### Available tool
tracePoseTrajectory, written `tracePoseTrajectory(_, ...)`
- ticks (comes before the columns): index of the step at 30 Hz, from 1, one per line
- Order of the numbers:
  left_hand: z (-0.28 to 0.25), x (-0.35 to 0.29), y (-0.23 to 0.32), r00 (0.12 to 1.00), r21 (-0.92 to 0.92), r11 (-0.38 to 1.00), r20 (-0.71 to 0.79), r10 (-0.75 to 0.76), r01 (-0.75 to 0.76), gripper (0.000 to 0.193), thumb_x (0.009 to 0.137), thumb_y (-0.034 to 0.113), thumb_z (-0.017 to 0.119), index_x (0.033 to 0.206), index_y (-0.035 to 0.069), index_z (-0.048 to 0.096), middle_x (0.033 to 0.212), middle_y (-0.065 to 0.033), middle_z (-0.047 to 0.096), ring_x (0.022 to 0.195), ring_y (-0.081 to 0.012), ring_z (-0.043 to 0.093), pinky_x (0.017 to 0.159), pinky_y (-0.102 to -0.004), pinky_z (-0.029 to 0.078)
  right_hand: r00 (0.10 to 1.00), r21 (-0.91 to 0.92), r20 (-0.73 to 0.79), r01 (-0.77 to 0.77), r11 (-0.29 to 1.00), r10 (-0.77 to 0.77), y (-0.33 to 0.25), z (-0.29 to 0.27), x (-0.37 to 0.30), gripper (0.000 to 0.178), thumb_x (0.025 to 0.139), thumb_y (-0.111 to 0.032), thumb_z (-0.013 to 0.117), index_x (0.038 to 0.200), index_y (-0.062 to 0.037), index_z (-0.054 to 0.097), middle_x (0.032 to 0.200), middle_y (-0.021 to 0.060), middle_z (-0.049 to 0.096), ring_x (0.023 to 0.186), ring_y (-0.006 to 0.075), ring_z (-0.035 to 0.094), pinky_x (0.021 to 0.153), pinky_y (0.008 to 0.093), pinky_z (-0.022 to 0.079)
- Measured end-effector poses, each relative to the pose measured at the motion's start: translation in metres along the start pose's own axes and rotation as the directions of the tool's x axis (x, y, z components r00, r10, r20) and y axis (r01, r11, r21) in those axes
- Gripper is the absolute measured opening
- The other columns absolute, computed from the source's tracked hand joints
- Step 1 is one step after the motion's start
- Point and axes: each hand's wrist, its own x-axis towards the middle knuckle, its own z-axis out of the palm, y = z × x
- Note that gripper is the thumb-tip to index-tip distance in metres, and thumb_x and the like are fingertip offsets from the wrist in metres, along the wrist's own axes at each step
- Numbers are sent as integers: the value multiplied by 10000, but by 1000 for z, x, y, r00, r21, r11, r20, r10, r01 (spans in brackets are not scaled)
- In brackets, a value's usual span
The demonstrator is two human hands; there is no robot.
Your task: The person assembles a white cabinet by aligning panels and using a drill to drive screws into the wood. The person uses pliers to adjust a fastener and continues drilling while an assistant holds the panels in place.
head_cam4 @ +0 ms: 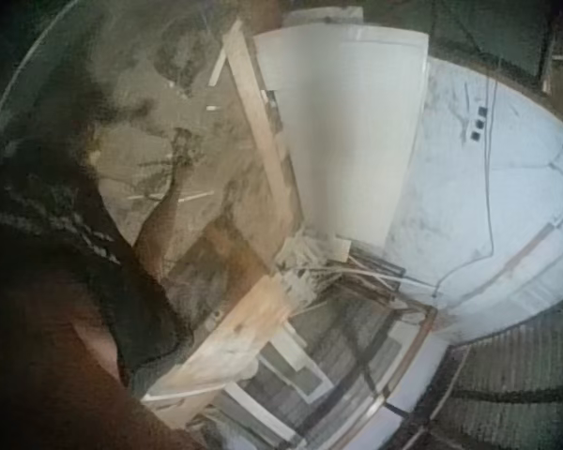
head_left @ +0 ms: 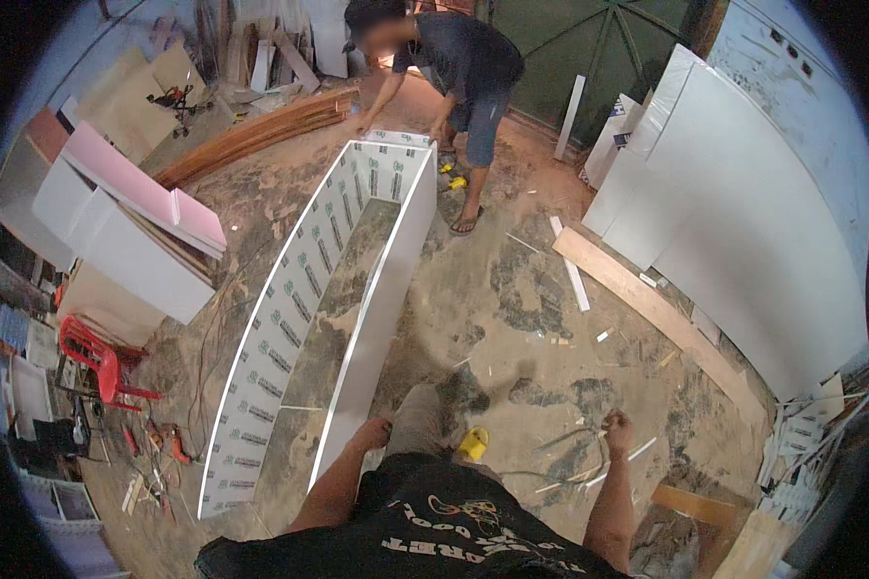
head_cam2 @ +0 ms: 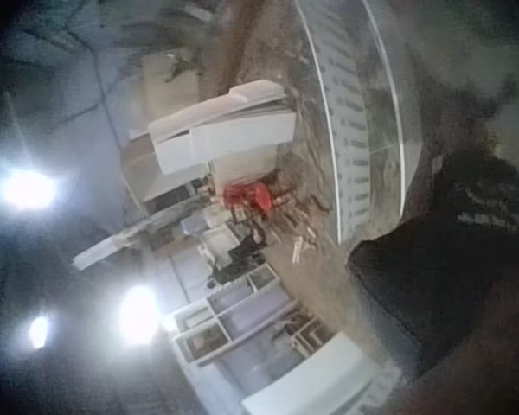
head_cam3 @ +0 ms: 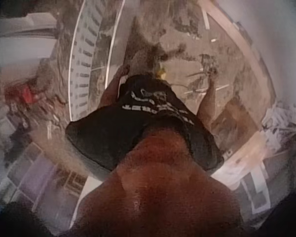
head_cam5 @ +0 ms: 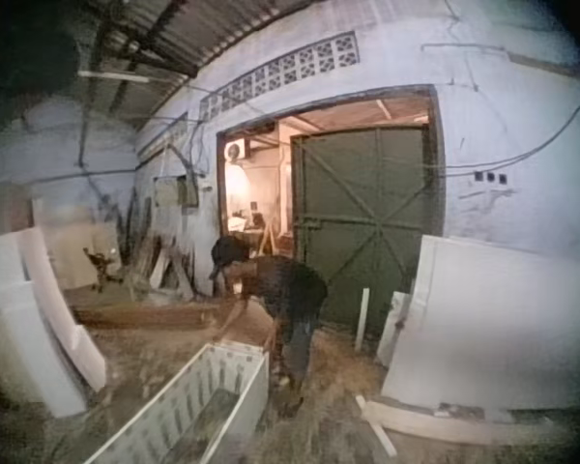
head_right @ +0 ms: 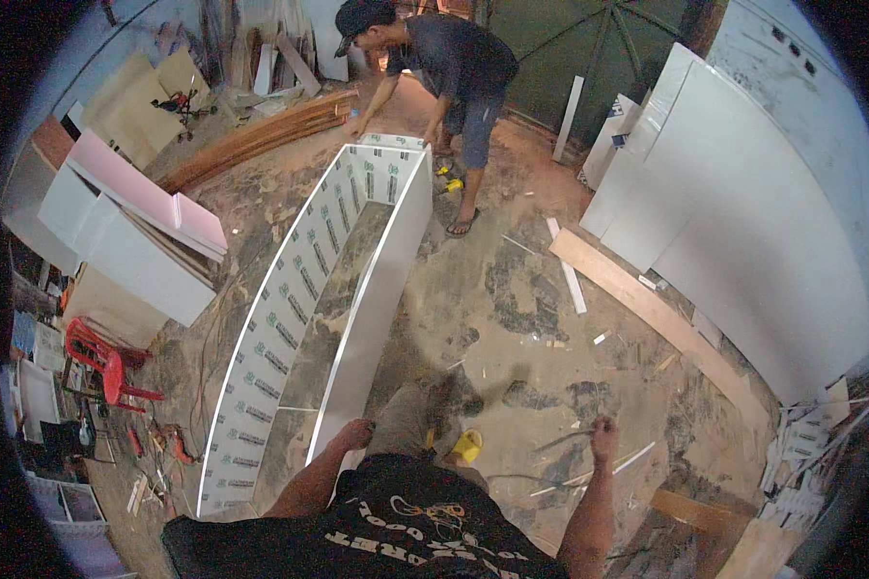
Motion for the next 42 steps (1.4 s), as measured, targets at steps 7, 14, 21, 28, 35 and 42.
tracePoseTrajectory(7,-32,112,30,990,46,989,9,138,-138,347,778,260,629,1046,49,694,910,-183,691,900,-368,659,813,-467,517,988,-372,17,148,916,-153,7,21,49,287,968,-282,532,898,-49,684,751,137,660,709,244,649,661,335,502)
tracePoseTrajectory(14,-66,244,-6,916,-79,942,-271,295,-326,319,826,282,575,1043,78,688,994,-156,687,971,-360,640,840,-478,502,889,-590,225,-202,782,400,-39,136,56,250,899,-292,580,940,-78,703,804,156,670,804,296,646,738,383,505)
tracePoseTrajectory(21,-278,316,-94,929,-846,531,-225,-294,-37,392,927,342,515,855,-11,671,706,-127,675,648,-239,674,635,-412,528,853,-647,355,-72,759,384,-119,189,135,260,833,-287,646,951,-59,691,818,136,671,869,318,635,789,425,500)
tracePoseTrajectory(28,-369,364,-34,923,-893,437,-255,-287,-111,406,901,378,567,856,-8,683,735,-135,682,674,-218,655,651,-376,508,966,64,124,-236,970,227,-160,207,304,215,858,-204,603,908,1,645,815,115,668,713,203,645,599,329,510)
tracePoseTrajectory(35,-225,375,-16,983,-626,774,61,176,-100,601,913,479,536,1389,116,496,1365,-173,544,1257,-342,520,1053,-432,395,872,-507,480,189,841,93,-250,286,416,383,886,-345,591,1069,-14,653,864,188,692,857,304,687,769,389,529)
tracePoseTrajectory(42,-424,403,93,826,-747,417,312,-470,519,696,845,557,601,1289,23,565,1152,-264,642,1113,-384,611,941,-459,473,704,-685,624,285,670,339,-332,272,539,539,876,-501,588,1065,0,653,931,187,697,893,333,677,817,410,521)
